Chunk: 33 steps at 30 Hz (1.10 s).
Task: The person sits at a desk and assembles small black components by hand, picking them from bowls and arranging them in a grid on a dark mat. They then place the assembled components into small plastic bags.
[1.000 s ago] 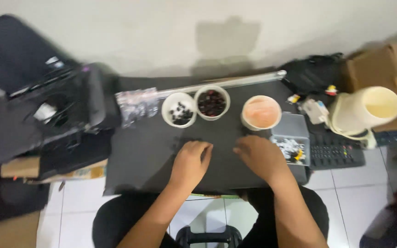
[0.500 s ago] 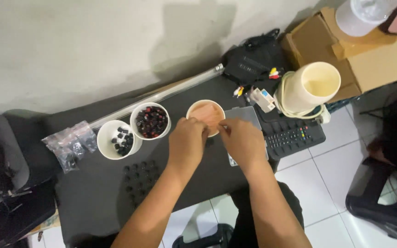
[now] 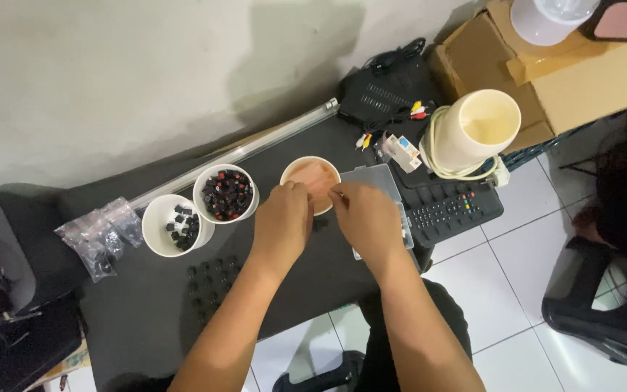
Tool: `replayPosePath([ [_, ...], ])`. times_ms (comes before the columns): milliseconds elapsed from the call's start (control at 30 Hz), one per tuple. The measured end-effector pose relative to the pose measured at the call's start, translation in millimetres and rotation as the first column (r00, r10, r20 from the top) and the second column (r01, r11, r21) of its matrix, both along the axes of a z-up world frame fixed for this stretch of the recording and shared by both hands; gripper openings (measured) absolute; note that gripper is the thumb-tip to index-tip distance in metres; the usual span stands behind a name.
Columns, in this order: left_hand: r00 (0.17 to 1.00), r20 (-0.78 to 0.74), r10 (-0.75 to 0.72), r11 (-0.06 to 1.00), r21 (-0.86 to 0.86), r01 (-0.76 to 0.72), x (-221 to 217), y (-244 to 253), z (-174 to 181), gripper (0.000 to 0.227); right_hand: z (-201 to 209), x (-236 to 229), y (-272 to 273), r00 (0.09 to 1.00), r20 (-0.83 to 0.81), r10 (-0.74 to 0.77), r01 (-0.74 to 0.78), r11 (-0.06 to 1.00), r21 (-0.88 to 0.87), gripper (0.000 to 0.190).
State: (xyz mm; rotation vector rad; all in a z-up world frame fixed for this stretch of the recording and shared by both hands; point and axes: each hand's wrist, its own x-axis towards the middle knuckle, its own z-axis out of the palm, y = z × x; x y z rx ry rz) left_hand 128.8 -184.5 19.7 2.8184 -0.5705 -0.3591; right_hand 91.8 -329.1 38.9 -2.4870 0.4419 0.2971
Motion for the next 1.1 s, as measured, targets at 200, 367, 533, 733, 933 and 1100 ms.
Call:
replayPosePath([
  [200, 1.000, 0.011, -0.004, 0.995, -0.103, 0.005, -7, 6, 16, 0.023, -4, -1, 1, 0.999, 0.033, 0.003, -0.004, 1.000, 0.017, 0.029],
  [367, 0.998, 0.066, -0.009, 0.988, -0.151, 0.019, -7, 10, 13, 0.018, 2, -1, 1, 0.994, 0.090, 0.058, -0.059, 0.998, 0.008, 0.028],
  [533, 0.994, 0.105, -0.010, 0.984, -0.175, 0.028, -7, 18, 6, 0.017, 8, -2, 3, 0.984, 0.148, 0.102, -0.109, 0.993, 0.044, 0.032],
  [733, 0.990, 0.123, 0.071, 0.932, -0.362, -0.022, -7, 23, 13, 0.012, 15, -5, 7, 0.958, 0.285, 0.038, -0.084, 0.985, 0.148, 0.019],
  [933, 0.984, 0.094, 0.155, 0.804, -0.591, -0.070, -9, 27, 14, 0.032, 11, -5, 5, 0.916, 0.401, -0.028, -0.066, 0.973, 0.221, 0.019],
  [1100, 0.977, 0.125, 0.170, 0.789, -0.612, -0.059, -7, 31, 7, 0.020, 15, -5, 8, 0.893, 0.448, -0.055, -0.085, 0.954, 0.286, 0.018],
])
